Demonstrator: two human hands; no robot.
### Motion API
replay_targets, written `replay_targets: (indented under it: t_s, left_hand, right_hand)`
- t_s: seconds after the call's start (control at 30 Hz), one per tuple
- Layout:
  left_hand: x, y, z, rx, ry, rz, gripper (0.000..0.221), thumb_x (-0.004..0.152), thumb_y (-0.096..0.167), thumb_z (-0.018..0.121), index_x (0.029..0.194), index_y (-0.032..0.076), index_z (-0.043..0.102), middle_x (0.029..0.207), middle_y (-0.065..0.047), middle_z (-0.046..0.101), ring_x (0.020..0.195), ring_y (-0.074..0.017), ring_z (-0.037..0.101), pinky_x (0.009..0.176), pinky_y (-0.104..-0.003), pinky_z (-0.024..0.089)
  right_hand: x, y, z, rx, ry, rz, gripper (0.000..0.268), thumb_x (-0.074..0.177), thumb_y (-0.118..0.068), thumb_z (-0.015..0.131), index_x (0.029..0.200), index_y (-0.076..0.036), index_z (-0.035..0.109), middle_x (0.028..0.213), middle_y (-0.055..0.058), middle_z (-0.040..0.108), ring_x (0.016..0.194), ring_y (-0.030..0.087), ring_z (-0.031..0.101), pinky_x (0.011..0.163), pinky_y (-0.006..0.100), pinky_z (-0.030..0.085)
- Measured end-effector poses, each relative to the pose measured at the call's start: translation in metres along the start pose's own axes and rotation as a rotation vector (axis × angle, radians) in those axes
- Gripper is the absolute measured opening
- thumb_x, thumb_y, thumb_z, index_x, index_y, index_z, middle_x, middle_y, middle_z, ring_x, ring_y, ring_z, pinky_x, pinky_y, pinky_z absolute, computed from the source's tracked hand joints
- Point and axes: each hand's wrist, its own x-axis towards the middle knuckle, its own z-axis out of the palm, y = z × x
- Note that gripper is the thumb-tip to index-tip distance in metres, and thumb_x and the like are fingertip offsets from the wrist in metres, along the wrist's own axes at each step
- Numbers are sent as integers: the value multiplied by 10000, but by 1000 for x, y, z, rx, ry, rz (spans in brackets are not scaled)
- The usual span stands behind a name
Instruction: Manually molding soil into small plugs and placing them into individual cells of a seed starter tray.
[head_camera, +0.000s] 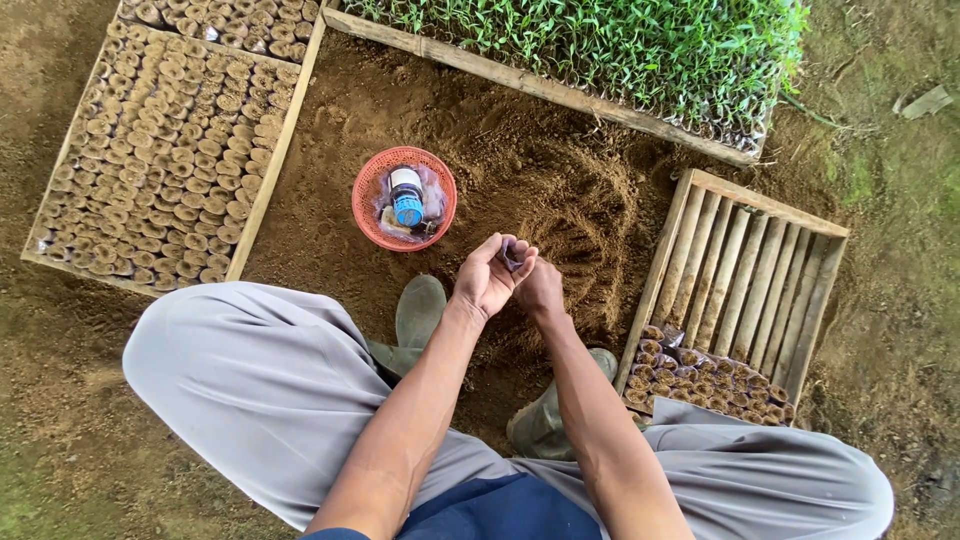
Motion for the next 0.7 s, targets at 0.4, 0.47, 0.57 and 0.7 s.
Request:
replay_targets:
  t_s: [0.4,0.47,0.57,0.7]
  left_hand:
    - [6,-7,8,30,-32,-16,265,1015,213,553,909,32,713,942,-205,773,960,-349,758,904,-498,640]
    - [7,-10,10,30,-31,-23,253,1008,205,558,911,31,714,941,-207,772,956,-347,760,911,-494,639]
    - [12,-15,7,30,-27,-28,229,994,190,568,917,31,714,941,-210,770,936,-337,763,911,-487,640]
    - [19,-16,4,11,-29,-28,224,991,179,565,926,17,706,919,-200,771,887,-320,765,871,-466,655]
  right_hand:
    - [-62,-33,-134,1263,176,87,186,848,55,758,1025,72,706,918,214,739,758,215,756,671,259,667]
    - [-67,-48,-144,1230,149,41,182,843,59,764,1018,71,716,900,207,738,757,218,754,675,281,668]
    - [-67,-63,-150,1126,76,-36,173,840,66,768,1009,73,729,870,200,733,748,216,740,681,313,668]
    - [-71,-79,-154,926,5,-107,161,849,57,761,1008,67,741,834,187,723,716,188,716,662,309,650]
